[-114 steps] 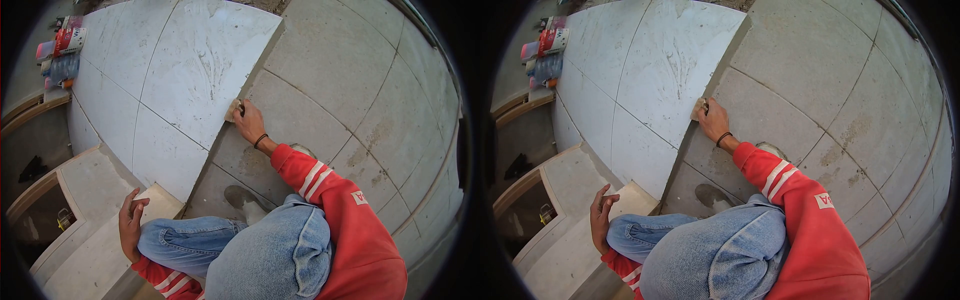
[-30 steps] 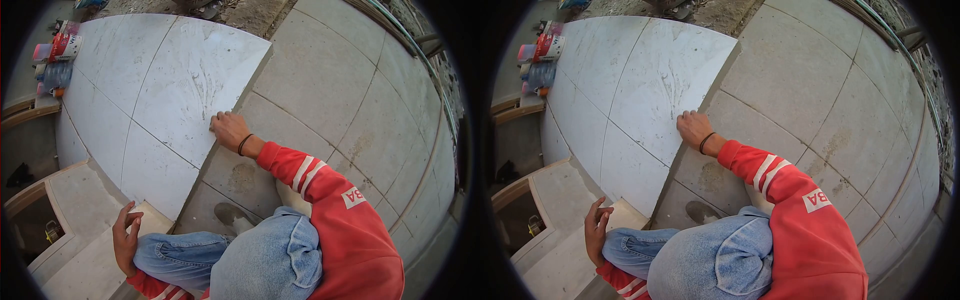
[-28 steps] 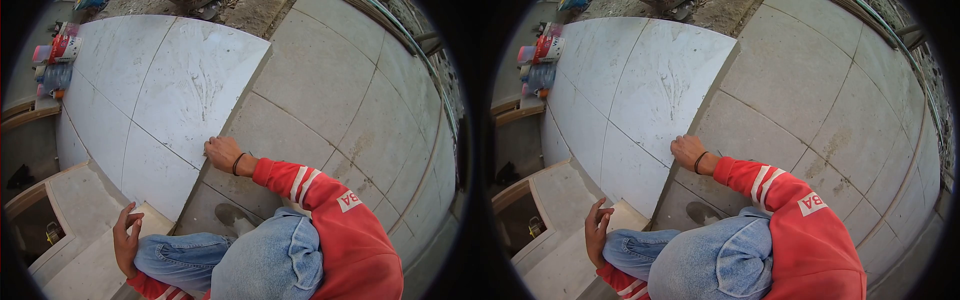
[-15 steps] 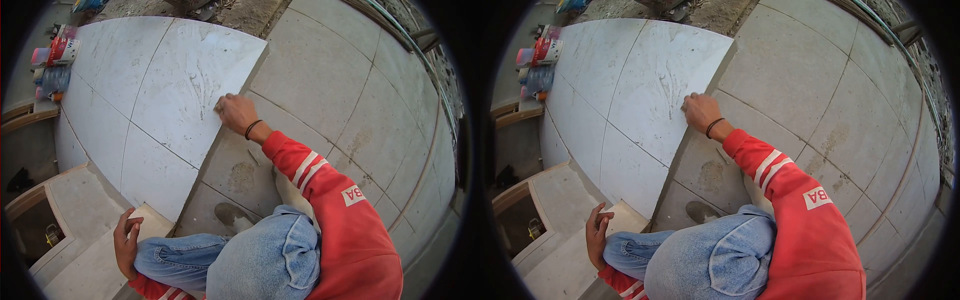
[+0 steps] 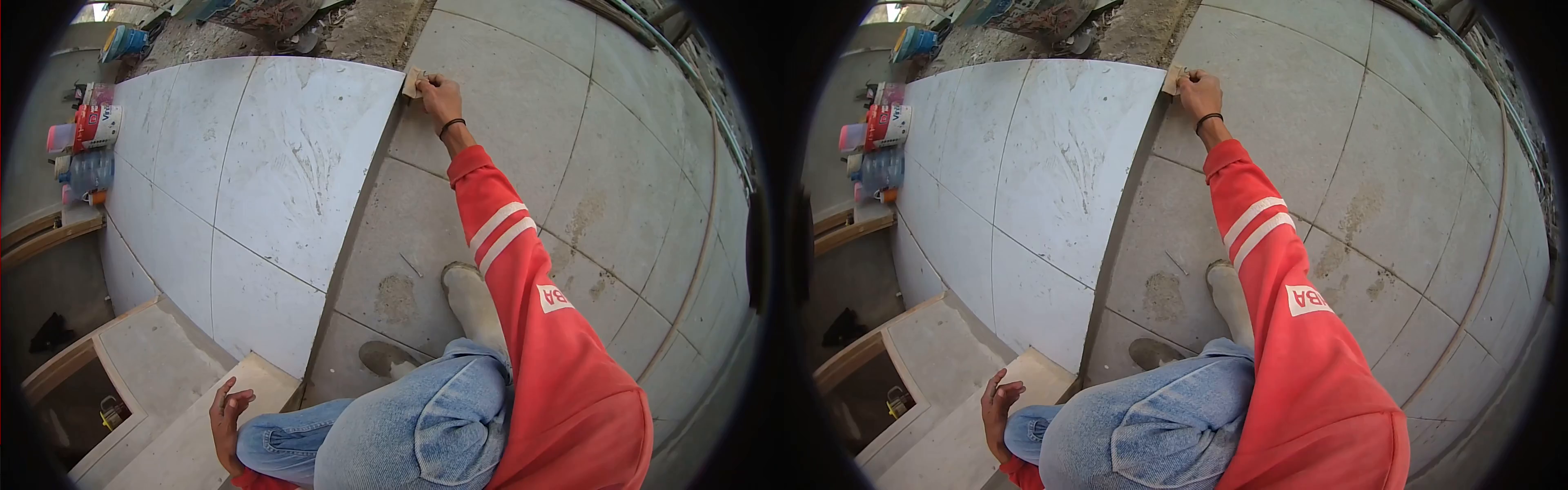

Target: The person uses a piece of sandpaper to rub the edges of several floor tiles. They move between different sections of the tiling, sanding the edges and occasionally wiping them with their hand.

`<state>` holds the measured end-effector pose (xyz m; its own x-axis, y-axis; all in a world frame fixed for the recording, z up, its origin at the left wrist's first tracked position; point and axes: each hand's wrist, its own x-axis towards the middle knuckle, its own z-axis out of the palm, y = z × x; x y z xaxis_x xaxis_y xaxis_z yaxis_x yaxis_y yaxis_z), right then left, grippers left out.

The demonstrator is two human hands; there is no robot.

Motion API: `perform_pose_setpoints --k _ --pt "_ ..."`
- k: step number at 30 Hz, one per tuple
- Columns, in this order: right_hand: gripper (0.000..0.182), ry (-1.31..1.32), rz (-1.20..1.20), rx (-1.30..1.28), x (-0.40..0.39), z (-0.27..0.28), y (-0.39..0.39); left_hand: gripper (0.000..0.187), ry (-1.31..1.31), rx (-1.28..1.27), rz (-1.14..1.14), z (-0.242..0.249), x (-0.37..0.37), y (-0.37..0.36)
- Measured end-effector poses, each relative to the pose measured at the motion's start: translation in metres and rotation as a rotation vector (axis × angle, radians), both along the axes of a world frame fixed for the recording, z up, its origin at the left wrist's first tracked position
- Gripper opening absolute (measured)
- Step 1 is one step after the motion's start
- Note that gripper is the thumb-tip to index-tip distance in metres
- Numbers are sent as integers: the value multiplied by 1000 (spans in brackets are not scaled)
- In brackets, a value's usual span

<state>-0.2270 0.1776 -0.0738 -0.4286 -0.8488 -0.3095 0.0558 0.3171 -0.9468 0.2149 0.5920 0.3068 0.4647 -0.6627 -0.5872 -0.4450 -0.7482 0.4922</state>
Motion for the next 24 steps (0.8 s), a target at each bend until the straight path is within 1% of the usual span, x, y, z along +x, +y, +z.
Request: perform_pose_setpoints --k 2,3,4,5,6,9,11,13,15,18,19,21,22,24 --pt "34 -65 7 93 31 -9 13 79 13 -15 -28 1 1 -2" --pt "36 183 -28 54 55 -14 33 78 28 -30 -54 0 1 -4" --pt "37 96 60 83 72 -3 64 78 28 -34 -59 0 1 -6" --pt "36 143 180 37 87 -6 99 76 24 -27 -77 1 2 -7" --pt "35 124 374 46 93 -9 129 74 18 -20 -92 2 2 -7" --pt "33 142 312 13 80 3 151 72 13 -48 -96 5 -1 -6" --pt "31 98 14 27 54 5 108 71 -6 -56 -86 9 -10 -4" --pt "33 44 -87 17 19 -3 50 69 -21 -80 -86 10 -14 -4" --pt "36 0 -96 79 3 -8 3 68 -37 -91 -84 11 -16 -1" --pt "38 -30 -69 147 25 -7 -8 69 -98 -89 -94 10 -12 -3" --pt "38 38 -18 128 35 -10 5 69 -97 -94 -92 10 -13 -4" --pt "40 72 158 81 54 -13 48 69 -119 -81 -135 12 -19 -13" --pt "40 71 161 78 55 -10 56 69 -120 -84 -132 11 -19 -15" --pt "37 176 235 19 46 -11 70 68 -100 -74 -141 11 -18 -17"
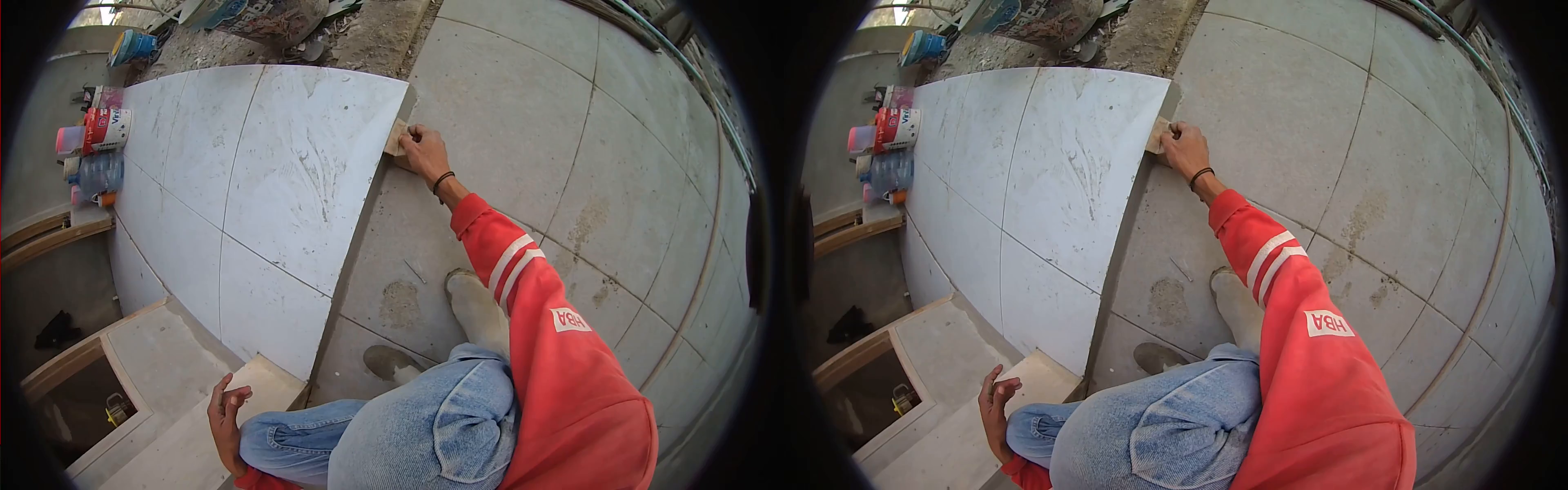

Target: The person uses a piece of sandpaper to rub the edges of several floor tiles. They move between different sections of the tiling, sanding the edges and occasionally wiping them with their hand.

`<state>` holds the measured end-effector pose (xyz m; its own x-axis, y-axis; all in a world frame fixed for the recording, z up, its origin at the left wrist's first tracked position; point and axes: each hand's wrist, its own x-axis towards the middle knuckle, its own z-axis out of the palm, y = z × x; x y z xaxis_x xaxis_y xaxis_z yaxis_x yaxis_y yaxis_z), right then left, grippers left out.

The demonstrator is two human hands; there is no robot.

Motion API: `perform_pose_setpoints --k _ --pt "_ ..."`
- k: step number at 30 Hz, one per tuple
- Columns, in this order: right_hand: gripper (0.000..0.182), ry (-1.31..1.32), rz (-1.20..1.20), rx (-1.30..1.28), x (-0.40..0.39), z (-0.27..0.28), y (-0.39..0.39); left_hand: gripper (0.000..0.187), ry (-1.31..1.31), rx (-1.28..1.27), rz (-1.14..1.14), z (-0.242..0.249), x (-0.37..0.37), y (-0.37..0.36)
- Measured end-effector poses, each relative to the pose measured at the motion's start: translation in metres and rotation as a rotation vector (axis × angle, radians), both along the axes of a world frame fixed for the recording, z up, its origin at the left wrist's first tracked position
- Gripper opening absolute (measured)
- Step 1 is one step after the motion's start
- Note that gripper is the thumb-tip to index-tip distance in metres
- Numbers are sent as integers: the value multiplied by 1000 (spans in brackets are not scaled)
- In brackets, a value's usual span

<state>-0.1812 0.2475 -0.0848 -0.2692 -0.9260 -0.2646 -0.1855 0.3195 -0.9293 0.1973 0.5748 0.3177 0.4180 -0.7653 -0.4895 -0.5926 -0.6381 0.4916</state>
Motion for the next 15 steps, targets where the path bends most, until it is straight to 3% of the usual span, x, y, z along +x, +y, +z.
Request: perform_pose_setpoints --k 1,3,7,8,11,12,15 --pt "37 -7 6 14 -11 -2 -5 68 -7 14 6 1 0 0" --pt "35 -439 -278 49 -31 2 -38 67 -24 1 -10 0 -2 0" --pt "34 -282 -254 137 9 19 -27 65 -14 4 8 0 -1 1" --pt "36 -169 -216 118 29 -3 -11 65 -12 4 12 0 0 0" --pt "37 32 85 36 83 5 95 65 -28 34 -29 -2 1 -7" --pt "34 -70 256 80 91 3 123 66 -35 26 -34 -2 -2 -9" --pt "31 -113 209 80 76 19 130 68 -46 -8 -27 -1 0 -5"
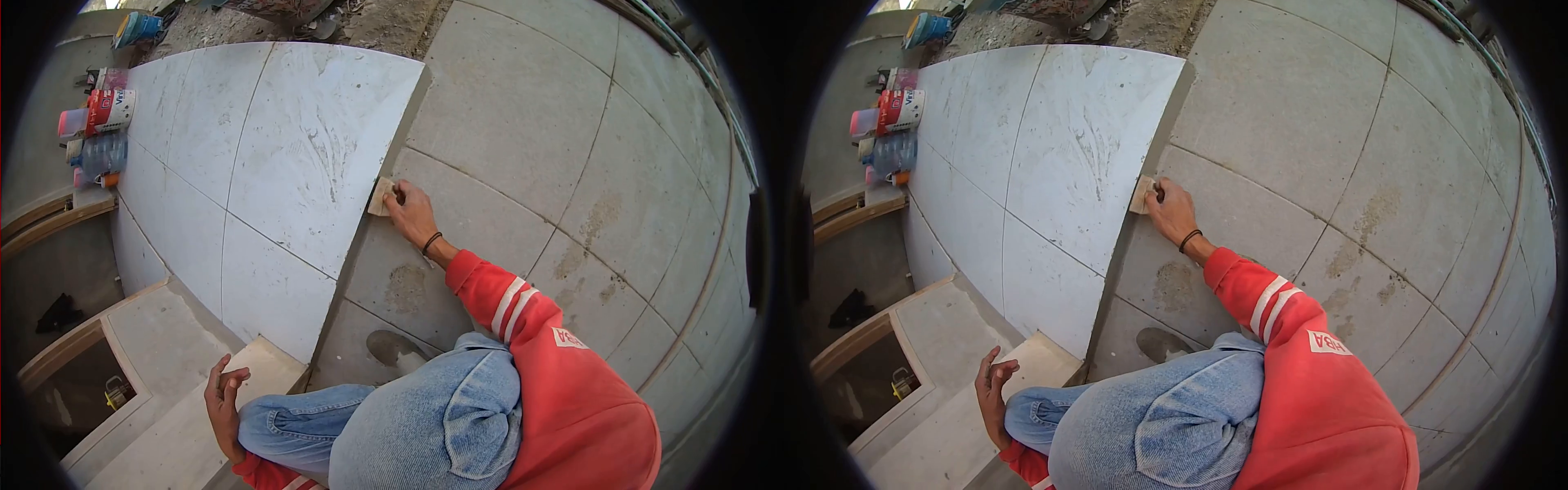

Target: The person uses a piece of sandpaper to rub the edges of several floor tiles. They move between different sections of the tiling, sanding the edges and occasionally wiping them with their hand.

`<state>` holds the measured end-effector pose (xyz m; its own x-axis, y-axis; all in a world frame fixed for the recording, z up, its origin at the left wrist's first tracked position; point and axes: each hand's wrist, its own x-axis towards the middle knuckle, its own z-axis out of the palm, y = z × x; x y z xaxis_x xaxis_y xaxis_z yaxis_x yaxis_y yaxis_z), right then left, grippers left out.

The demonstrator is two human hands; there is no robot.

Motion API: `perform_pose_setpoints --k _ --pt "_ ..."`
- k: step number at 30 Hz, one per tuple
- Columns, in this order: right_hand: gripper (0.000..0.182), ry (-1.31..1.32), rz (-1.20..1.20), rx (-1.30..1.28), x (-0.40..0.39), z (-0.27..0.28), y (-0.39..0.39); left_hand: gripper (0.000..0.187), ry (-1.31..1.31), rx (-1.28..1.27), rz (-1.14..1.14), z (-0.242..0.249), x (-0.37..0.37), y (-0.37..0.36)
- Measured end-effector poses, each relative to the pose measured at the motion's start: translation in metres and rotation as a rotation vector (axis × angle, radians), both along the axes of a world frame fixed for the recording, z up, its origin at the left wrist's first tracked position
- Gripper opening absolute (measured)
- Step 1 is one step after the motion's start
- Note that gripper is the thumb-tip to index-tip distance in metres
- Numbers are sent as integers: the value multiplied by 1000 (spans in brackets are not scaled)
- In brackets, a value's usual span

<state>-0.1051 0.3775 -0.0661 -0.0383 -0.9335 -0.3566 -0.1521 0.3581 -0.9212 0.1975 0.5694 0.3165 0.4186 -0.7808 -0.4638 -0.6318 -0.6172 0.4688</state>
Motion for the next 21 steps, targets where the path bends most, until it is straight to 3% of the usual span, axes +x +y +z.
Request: perform_pose_setpoints --k 4,8,10,12,14,15,19,21 --pt "31 -20 -402 36 -55 -12 -86 70 4 -17 45 2 7 18" --pt "31 -162 -385 158 -45 6 -107 69 -8 -10 57 1 6 18" --pt "32 164 -259 32 -9 -5 -70 70 -1 -34 28 0 3 14" --pt "33 190 -54 2 21 -1 -13 70 9 -35 23 -2 3 9" --pt "34 58 191 8 28 6 27 70 16 -27 19 -2 4 9" --pt "34 56 191 8 24 8 25 70 21 -32 19 -2 6 9" --pt "35 -1 -205 43 -12 -12 -31 70 44 -37 58 0 14 26" --pt "34 -50 -284 95 -31 -14 -71 70 43 -30 75 1 15 28"
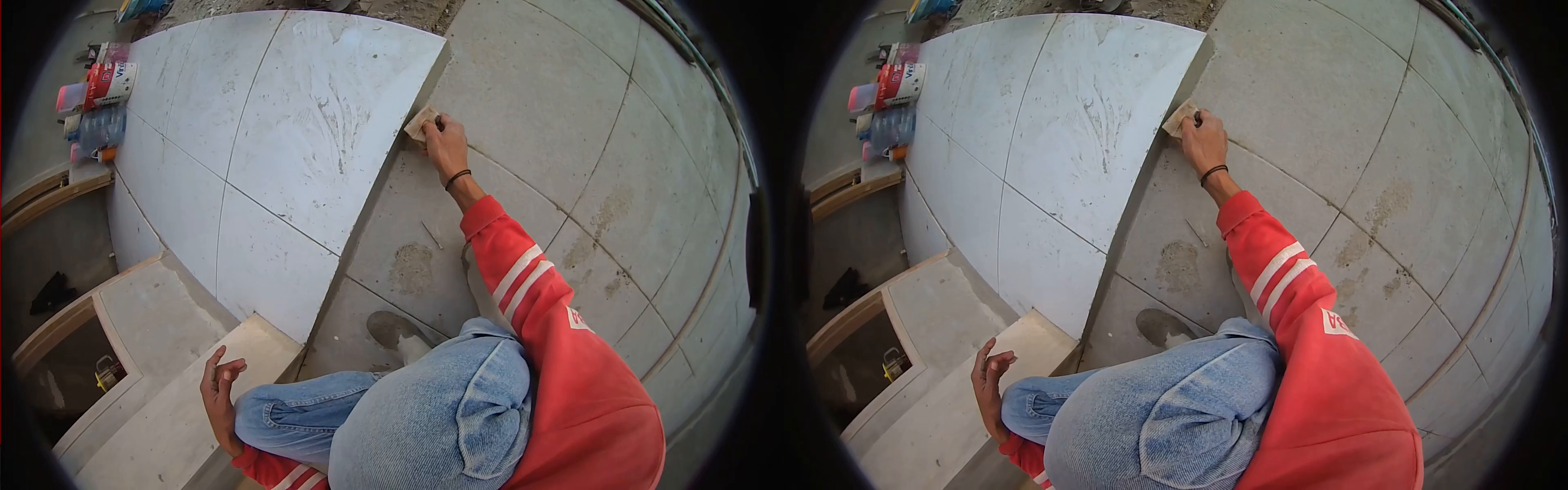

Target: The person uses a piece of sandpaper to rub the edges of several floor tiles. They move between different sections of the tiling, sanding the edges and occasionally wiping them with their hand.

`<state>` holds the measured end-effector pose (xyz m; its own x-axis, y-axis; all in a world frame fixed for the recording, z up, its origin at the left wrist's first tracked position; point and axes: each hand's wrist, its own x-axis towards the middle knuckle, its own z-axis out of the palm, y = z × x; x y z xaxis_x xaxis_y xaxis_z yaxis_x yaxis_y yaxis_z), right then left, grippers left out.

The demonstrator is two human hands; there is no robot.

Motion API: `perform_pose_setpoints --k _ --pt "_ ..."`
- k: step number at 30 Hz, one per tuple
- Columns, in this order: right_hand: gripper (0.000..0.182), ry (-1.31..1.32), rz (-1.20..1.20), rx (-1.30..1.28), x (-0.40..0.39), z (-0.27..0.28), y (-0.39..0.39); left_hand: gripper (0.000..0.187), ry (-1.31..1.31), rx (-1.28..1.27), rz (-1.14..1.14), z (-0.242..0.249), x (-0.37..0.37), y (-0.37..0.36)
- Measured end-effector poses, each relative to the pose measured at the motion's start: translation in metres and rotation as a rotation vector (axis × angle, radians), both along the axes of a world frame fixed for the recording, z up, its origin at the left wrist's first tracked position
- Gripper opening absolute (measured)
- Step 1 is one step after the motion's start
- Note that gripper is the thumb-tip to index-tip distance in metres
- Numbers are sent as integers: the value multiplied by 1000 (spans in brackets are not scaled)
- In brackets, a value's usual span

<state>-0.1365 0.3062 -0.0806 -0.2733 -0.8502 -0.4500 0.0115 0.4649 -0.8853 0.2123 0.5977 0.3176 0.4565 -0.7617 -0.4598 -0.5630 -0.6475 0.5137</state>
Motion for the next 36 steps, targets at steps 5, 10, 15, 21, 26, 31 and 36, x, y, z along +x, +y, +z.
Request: perform_pose_setpoints --k 5,10,15,21,26,31,36 --pt "32 235 156 -47 54 12 44 70 -5 12 -24 -4 3 -6" --pt "33 140 425 -111 73 13 110 61 55 13 -34 -5 -2 -18" --pt "34 34 84 -36 26 7 36 61 63 24 21 -4 5 -2" --pt "29 212 158 -173 83 23 83 73 31 58 -37 -8 7 -11" --pt "27 81 324 -164 82 26 124 61 39 71 -35 -6 -1 -21" --pt "30 89 -33 -101 15 18 24 62 59 68 15 -5 11 -2" --pt "28 188 147 -145 73 20 72 64 58 77 -48 -8 6 -16"
